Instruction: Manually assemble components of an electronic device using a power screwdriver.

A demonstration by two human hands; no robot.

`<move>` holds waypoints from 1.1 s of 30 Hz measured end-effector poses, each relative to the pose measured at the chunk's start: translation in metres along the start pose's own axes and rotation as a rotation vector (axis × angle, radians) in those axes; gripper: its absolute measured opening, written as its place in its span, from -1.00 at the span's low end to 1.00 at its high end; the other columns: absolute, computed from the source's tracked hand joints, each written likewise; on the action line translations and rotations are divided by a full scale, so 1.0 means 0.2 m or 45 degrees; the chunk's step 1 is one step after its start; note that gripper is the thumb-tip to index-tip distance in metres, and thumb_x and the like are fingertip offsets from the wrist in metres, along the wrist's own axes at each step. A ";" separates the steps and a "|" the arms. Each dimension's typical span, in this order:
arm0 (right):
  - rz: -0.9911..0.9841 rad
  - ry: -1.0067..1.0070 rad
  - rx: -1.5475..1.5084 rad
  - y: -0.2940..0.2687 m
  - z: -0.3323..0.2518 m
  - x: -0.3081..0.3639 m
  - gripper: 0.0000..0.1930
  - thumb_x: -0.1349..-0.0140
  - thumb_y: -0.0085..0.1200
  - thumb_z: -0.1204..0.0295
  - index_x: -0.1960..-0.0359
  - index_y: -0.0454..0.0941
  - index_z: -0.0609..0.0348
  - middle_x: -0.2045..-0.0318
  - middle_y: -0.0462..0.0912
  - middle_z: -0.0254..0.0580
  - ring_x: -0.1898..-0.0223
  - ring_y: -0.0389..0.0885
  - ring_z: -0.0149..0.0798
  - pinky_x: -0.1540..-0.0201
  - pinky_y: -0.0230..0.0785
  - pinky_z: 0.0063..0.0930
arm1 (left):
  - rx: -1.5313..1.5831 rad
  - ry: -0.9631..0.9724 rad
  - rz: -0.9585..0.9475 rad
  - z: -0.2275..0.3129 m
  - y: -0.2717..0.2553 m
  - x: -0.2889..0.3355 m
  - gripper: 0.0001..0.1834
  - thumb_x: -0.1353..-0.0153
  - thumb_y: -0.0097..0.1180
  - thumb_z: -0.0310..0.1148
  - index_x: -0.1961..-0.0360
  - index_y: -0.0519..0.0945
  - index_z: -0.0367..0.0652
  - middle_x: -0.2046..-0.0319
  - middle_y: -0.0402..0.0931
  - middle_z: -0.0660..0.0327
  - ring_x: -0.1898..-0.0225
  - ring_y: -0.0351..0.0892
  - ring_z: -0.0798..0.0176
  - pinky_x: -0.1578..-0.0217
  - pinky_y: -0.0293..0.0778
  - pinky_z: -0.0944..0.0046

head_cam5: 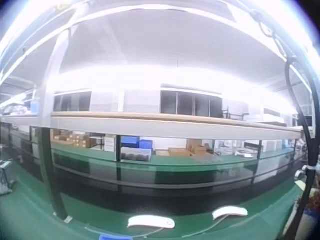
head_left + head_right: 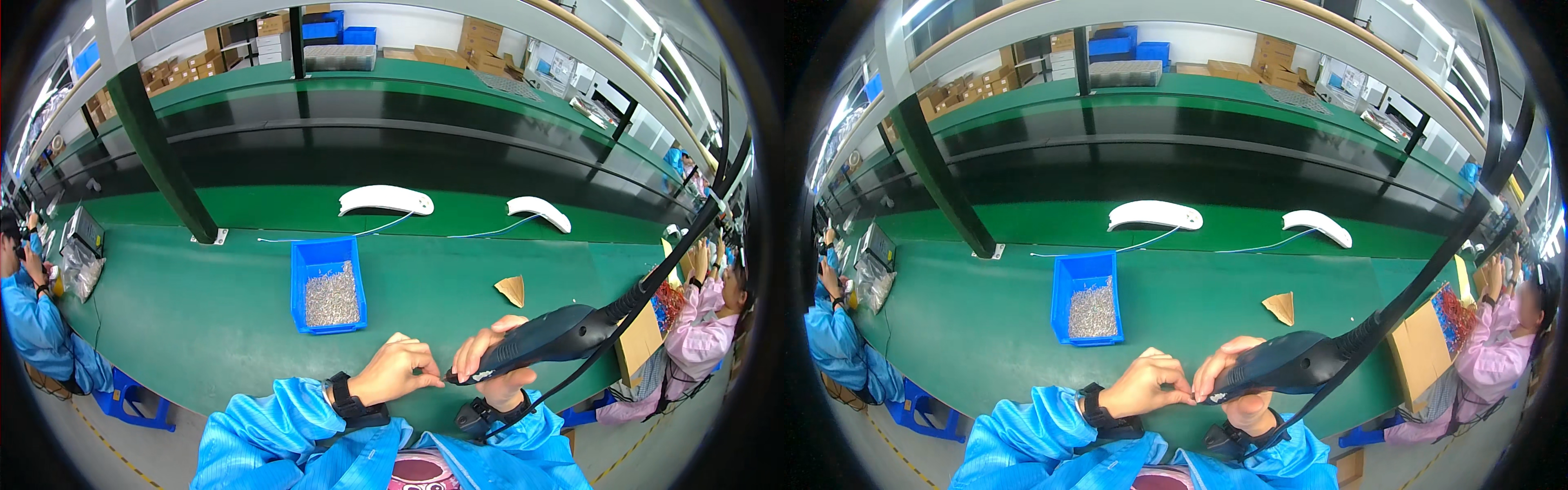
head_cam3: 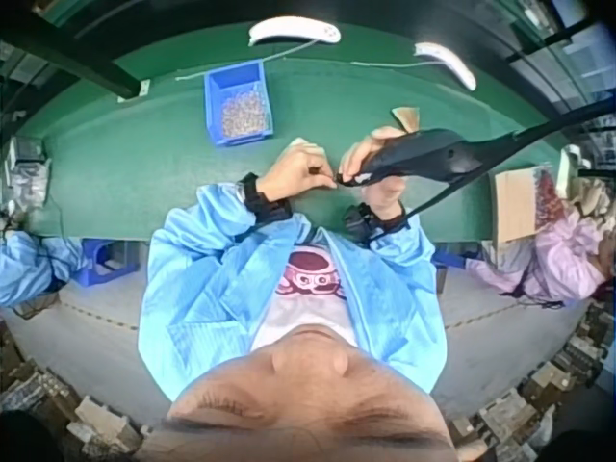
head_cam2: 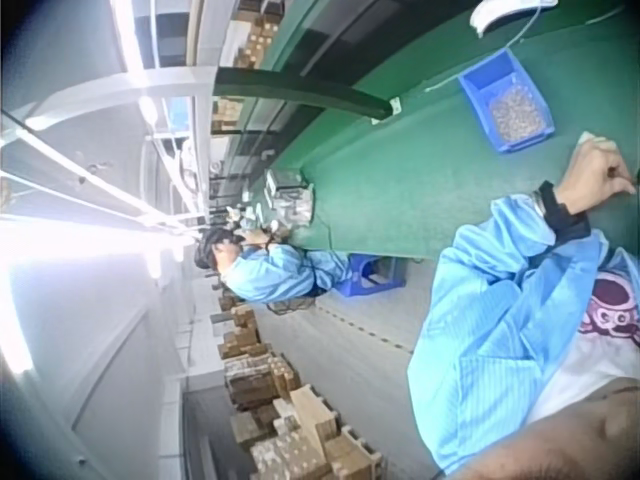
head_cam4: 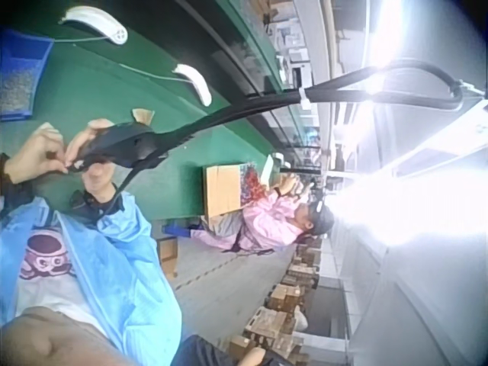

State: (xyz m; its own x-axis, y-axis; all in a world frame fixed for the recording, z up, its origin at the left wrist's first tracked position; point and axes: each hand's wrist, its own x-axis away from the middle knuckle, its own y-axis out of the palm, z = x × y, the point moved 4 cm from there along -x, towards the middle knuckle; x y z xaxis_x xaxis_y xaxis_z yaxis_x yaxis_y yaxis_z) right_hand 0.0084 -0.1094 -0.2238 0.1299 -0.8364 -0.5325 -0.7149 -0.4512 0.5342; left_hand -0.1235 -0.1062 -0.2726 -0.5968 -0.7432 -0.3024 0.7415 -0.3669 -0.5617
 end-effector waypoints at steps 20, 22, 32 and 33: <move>-0.029 0.001 0.044 0.01 0.02 0.00 -0.26 0.05 0.07 -0.10 0.06 0.14 0.28 0.65 0.45 -0.07 0.63 0.47 -0.24 0.58 0.38 -0.41 | 0.022 0.055 -0.007 -0.01 0.01 0.00 -0.82 0.20 0.30 -0.22 0.57 0.58 -0.01 0.61 0.40 0.42 0.44 0.38 0.35 0.25 0.16 0.33; -0.035 -0.001 0.045 0.01 0.02 0.00 -0.26 0.05 0.07 -0.10 0.06 0.14 0.28 0.65 0.45 -0.07 0.63 0.47 -0.24 0.58 0.38 -0.41 | 0.019 0.045 -0.019 -0.01 0.00 0.00 -0.82 0.19 0.30 -0.22 0.57 0.58 -0.01 0.60 0.40 0.43 0.43 0.38 0.36 0.24 0.16 0.33; 0.019 -0.037 0.044 0.01 0.02 0.01 -0.27 0.06 0.12 -0.05 0.05 0.15 0.30 0.63 0.46 -0.05 0.62 0.49 -0.24 0.59 0.38 -0.48 | 0.065 0.005 0.001 -0.02 0.01 0.00 -0.82 0.15 0.27 -0.22 0.63 0.55 -0.03 0.59 0.44 0.43 0.40 0.40 0.36 0.24 0.14 0.32; 0.027 -0.027 0.037 0.01 0.02 0.01 -0.26 0.06 0.13 -0.04 0.04 0.15 0.30 0.62 0.46 -0.04 0.62 0.49 -0.25 0.59 0.38 -0.50 | 0.049 0.017 -0.036 -0.03 0.02 0.00 -0.79 0.15 0.27 -0.20 0.53 0.55 -0.05 0.54 0.45 0.41 0.38 0.41 0.34 0.23 0.15 0.31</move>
State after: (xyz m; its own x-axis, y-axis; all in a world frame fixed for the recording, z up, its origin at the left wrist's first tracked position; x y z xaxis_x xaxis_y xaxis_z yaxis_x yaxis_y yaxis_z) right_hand 0.0043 -0.1108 -0.2265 0.1003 -0.8387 -0.5352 -0.7372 -0.4239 0.5262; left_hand -0.1226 -0.1049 -0.2790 -0.6214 -0.7249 -0.2975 0.7356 -0.4089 -0.5401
